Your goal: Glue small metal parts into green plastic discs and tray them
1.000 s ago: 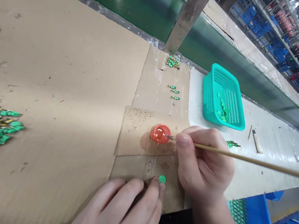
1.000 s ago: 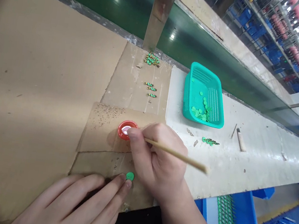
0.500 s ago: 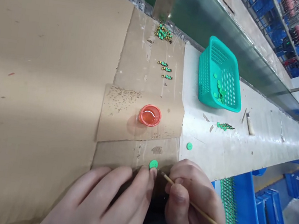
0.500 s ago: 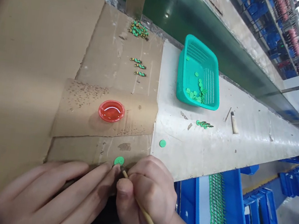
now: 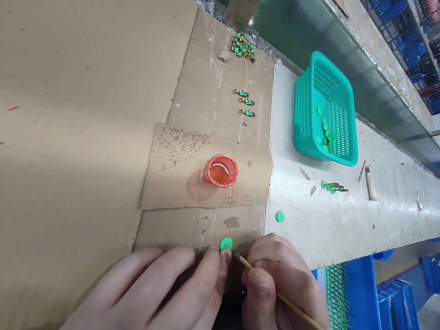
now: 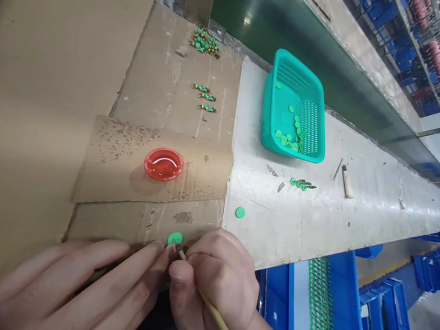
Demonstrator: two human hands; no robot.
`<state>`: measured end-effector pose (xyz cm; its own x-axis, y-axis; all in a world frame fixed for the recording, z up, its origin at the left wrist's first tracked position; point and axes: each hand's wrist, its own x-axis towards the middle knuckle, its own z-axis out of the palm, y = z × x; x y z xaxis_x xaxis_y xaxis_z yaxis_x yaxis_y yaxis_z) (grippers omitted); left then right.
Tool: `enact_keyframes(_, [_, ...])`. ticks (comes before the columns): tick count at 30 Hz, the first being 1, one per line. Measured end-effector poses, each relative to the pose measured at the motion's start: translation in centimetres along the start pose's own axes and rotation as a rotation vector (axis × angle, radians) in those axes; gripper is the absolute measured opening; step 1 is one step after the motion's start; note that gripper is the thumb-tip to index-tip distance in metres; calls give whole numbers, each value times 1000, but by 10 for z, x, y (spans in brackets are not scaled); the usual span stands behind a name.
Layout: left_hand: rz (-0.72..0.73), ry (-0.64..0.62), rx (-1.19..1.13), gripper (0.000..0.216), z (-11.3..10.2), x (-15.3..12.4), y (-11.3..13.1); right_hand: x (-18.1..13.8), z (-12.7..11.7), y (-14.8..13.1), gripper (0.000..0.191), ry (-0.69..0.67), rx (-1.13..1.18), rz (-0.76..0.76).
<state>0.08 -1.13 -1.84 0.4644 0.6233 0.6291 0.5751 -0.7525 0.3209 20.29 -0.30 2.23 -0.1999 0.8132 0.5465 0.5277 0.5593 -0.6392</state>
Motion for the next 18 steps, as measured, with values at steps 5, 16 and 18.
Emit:
enact_keyframes(5, [-17,3,-8,20,1,0,2,0,-1,0,17,-9,-7,17])
enact_keyframes(16, [2,1,-6,21,0,-3,0,2,-2,-3,21,-25,-28,33])
enact_keyframes(18, [3,5,-7,19,1,-5,0,1,-2,-2,20,21,-13,24])
